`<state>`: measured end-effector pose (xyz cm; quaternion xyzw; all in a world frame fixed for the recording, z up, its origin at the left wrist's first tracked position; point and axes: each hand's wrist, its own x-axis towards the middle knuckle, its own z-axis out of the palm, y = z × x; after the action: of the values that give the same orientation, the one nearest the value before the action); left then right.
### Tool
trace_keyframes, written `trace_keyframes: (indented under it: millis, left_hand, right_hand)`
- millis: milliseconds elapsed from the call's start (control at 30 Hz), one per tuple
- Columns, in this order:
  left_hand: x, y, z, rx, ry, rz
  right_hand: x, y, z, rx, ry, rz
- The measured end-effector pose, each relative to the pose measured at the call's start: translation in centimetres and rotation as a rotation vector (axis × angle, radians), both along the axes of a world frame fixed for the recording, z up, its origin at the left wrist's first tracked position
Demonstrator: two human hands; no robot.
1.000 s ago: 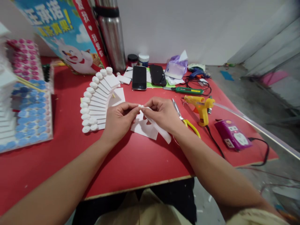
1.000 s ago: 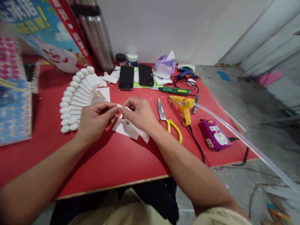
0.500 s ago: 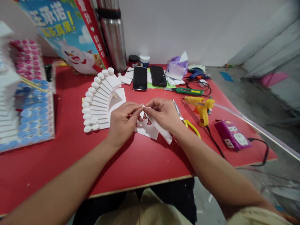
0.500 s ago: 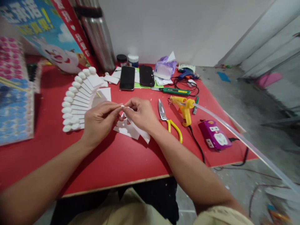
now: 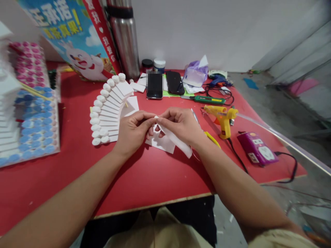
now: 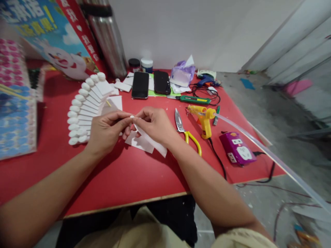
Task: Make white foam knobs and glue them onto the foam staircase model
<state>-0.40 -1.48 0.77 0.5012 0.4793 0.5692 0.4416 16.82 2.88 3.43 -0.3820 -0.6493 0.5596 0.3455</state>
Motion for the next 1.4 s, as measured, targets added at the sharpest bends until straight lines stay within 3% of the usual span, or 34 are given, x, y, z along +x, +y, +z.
trace_keyframes:
  millis: [167,300,400,567,700,1000,1233,1400]
  left_hand:
    - [-0.6,0.1,0.5,0.039,0.074,-0.045]
    - [-0.9,0.1,0.8,0.145,0.162,-0.014]
    - [-1.0,0.2,1.0,0.209,0.239,-0.011]
    - [-1.0,0.3,0.9,0.233,0.282,0.003]
    - [-0.9,0.3,0.6,0.188,0.271,0.021]
    - [-0.7,0.5,0.1,0.022,0.089,0.064]
    - [-0.4,0.5,0.0,-0.040,0.015,0.082]
    - [0.2,0.2,-0.2,-0.050,0.039,0.117]
  right_hand:
    - [1.2,2.0,-0.2,-0.563,0.146,0.089]
    - [0.6,1.9,-0.3,-0.928,0.276,0.349]
    - [0.1,1.2,-0.2,-0.993,0.361,0.452]
    - [0.2,0.9,-0.2,-0.986,0.469,0.415]
    - [0.2,0.7,-0.1,-0.881,0.414,0.340]
    - [0.1,0.5,-0.1,-0.357,0.107,0.232]
    - [-0.4,0.2,-0.3,-0.131,-0.071,0.049]
    - [-0.9,-0.6,-0.5,0.241,-0.173,-0.134]
